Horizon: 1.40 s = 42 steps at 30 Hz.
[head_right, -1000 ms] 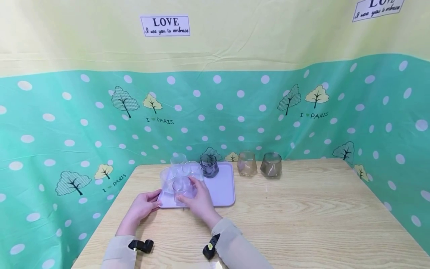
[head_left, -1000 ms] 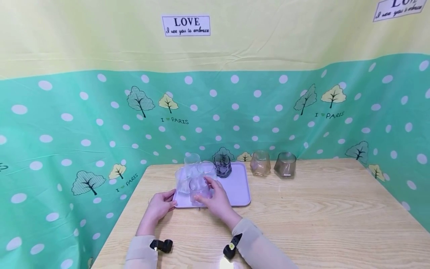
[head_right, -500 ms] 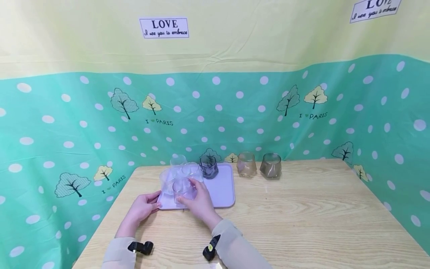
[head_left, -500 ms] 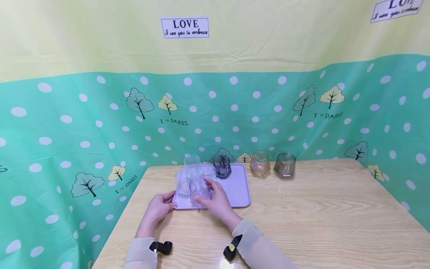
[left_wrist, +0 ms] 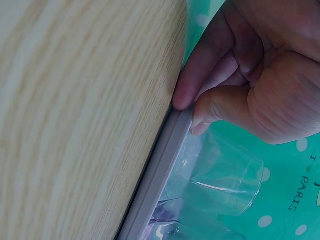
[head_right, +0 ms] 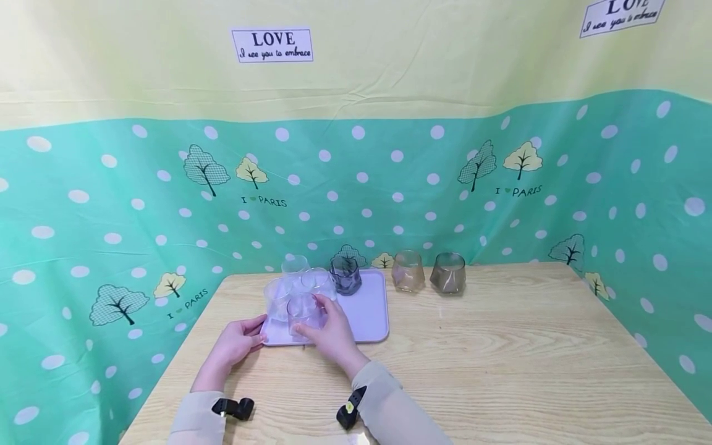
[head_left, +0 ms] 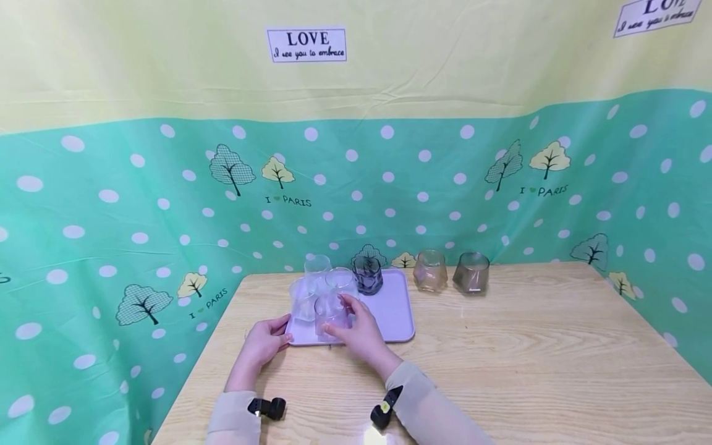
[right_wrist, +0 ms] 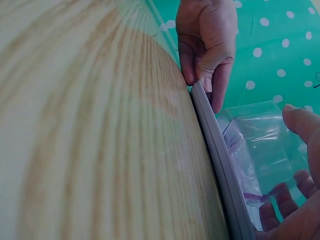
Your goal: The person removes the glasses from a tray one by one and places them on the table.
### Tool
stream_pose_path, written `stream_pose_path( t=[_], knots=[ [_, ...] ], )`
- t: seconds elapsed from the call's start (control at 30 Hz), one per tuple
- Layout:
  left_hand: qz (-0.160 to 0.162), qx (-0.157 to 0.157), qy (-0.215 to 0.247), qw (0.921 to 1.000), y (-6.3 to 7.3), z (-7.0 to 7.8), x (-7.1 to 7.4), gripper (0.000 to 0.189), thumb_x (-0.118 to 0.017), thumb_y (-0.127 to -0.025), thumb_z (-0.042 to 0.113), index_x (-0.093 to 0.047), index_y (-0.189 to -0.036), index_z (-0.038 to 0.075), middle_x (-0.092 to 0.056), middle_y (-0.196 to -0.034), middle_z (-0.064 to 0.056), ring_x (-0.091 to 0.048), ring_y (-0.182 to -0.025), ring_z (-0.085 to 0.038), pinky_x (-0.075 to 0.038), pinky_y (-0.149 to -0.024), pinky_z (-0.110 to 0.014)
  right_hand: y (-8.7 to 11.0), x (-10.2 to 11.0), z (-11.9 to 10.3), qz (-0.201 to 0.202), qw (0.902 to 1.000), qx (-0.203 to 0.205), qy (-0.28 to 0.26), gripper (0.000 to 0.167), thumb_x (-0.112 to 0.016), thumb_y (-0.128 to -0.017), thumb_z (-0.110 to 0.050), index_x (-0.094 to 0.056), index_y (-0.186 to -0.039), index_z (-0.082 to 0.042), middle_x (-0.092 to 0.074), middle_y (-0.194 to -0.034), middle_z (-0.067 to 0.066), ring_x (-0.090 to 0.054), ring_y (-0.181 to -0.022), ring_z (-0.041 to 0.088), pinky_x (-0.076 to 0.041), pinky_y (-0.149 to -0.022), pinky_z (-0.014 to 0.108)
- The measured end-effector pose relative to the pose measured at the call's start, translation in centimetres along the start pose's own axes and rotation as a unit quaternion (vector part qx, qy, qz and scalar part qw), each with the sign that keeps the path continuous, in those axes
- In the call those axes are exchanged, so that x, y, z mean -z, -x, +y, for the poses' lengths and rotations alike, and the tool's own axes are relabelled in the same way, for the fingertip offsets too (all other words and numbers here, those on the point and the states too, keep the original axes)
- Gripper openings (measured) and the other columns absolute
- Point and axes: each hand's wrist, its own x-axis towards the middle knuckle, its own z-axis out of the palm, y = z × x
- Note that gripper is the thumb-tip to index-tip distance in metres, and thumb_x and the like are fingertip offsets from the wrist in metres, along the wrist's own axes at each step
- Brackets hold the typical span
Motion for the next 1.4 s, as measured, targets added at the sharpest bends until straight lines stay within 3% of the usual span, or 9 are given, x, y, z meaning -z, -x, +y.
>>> stream_pose_path(
  t=[0.6,0.9,1.17,1.4],
  knots=[
    [-0.002,-0.001,-0.009,1.0,-0.1,0.3,-0.2,0.055,-0.068,-0.098,-0.009,-0.053,-0.151,-0.008,-0.054,-0.149,-0.03,-0.061,-0.134,-0.042,-0.065,-0.085,-0.035,-0.1,0.6,0.0,0.019,0.9985,-0.004,-0.051,0.079,-0.091,-0.088,-0.026,-0.053,-0.154,-0.004,-0.06,-0.149,0.013,-0.054,-0.138,0.034,-0.042,-0.121,0.051],
    [-0.001,0.002,-0.008,1.0,0.1,0.3,-0.1,0.057,-0.068,-0.098,-0.01,-0.052,-0.152,-0.008,-0.052,-0.151,-0.03,-0.063,-0.132,-0.04,-0.065,-0.084,-0.033,0.1,1.3,-0.3,0.037,0.9957,-0.026,-0.081,0.075,-0.089,-0.089,-0.027,-0.055,-0.154,-0.01,-0.062,-0.147,0.009,-0.056,-0.136,0.034,-0.045,-0.119,0.051],
    [-0.003,0.006,-0.001,1.0,0.1,0.3,-0.1,0.059,-0.068,-0.097,-0.012,-0.05,-0.153,-0.008,-0.05,-0.154,-0.029,-0.062,-0.133,-0.04,-0.065,-0.085,-0.034,0.7,3.2,-0.3,0.049,0.9942,-0.014,-0.095,0.073,-0.087,-0.091,-0.029,-0.055,-0.153,-0.011,-0.064,-0.144,0.01,-0.059,-0.131,0.034,-0.052,-0.112,0.049],
    [-0.002,0.004,-0.014,0.9999,0.2,0.3,0.1,0.057,-0.068,-0.098,-0.01,-0.052,-0.152,-0.007,-0.051,-0.153,-0.029,-0.063,-0.133,-0.04,-0.065,-0.085,-0.034,1.2,5.8,0.3,0.045,0.9926,0.014,-0.112,0.072,-0.086,-0.093,-0.027,-0.054,-0.153,-0.005,-0.064,-0.146,0.012,-0.06,-0.133,0.033,-0.047,-0.117,0.051]
  ],
)
